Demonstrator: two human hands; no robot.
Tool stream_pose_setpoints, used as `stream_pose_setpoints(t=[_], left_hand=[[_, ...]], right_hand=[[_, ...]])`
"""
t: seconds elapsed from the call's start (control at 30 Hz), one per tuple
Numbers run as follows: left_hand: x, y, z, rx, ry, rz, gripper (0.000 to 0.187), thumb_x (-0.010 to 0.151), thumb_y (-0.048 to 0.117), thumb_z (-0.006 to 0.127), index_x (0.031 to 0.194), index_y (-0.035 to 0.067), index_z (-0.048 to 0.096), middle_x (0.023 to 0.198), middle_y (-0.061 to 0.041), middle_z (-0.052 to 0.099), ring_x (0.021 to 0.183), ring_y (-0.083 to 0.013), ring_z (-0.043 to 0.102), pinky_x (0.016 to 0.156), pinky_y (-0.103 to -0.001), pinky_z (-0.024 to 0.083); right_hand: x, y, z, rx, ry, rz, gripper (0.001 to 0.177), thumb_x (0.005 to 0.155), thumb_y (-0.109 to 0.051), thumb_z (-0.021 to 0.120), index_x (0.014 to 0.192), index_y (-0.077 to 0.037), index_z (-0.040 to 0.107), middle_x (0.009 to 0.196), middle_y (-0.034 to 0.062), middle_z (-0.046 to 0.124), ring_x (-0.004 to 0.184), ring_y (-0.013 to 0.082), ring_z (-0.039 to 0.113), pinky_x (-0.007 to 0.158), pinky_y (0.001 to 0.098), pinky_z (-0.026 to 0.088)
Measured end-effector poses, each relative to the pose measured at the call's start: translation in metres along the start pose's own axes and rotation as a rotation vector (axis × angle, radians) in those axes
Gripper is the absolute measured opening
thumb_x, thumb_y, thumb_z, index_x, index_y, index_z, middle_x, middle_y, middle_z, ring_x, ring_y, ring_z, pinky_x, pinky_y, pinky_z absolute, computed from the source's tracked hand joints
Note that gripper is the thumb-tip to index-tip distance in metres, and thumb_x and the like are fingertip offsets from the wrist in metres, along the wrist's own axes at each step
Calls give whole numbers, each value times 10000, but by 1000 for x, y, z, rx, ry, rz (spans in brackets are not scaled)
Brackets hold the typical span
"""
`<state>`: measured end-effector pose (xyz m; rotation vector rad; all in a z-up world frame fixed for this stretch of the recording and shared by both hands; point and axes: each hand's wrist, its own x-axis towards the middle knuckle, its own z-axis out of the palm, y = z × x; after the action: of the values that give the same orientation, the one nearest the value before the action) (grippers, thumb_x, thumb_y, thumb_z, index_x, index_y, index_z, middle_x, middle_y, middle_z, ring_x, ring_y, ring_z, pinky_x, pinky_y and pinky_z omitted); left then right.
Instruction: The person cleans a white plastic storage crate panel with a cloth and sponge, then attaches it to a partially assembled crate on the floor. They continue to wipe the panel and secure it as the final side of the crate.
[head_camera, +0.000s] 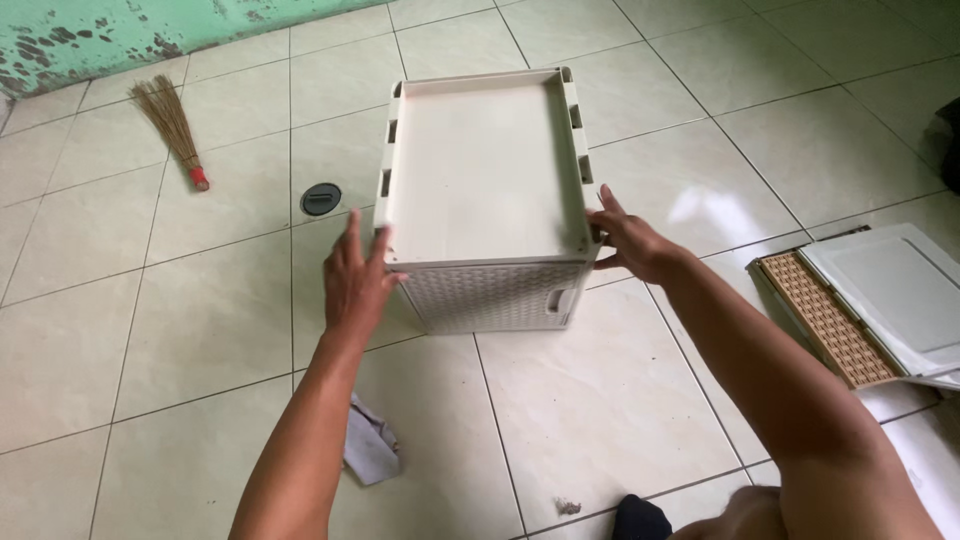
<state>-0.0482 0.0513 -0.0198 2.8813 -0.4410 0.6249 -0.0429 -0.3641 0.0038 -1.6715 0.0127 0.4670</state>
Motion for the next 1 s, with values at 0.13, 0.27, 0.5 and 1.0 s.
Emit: stream_pose_setpoints(t=[0.13,0.27,0.5,1.0], left_hand=[[-23,5,24,-143,155,-411,1110,831,429,824,1650,178,120,1700,-221,73,1516,-428,278,1158,-593,353],[-43,58,53,-241,396,-286,1131,882,687,662,1645,185,-4,1665,-279,-64,1531,-534,121,1157,-727,215],[-12,145,81,-82,218,225,566,981,424,585,1524,326,459,1646,-111,330,1551,-381,190,1165,-780,58],[-8,146,97,-96,209,246,546,1044,105,567,1554,287,497,1640,-66,433,1574,-339,297,1221,-754,71]], right_hand=[[5,-5,30,-187,189,121,911,969,-442,375,1593,-271,-266,1448,251,522,1186,360,619,926,545,583],[7,-16,49,-321,260,118,986,991,-414,502,1571,-230,-274,1448,284,496,1073,348,666,778,483,630],[12,-9,46,-319,308,76,1030,975,-323,530,1618,-190,-263,1439,345,509,1059,413,702,651,438,643],[6,-2,49,-230,297,34,1256,859,-193,754,1548,-176,-296,1542,331,335,1098,370,675,738,481,607]])
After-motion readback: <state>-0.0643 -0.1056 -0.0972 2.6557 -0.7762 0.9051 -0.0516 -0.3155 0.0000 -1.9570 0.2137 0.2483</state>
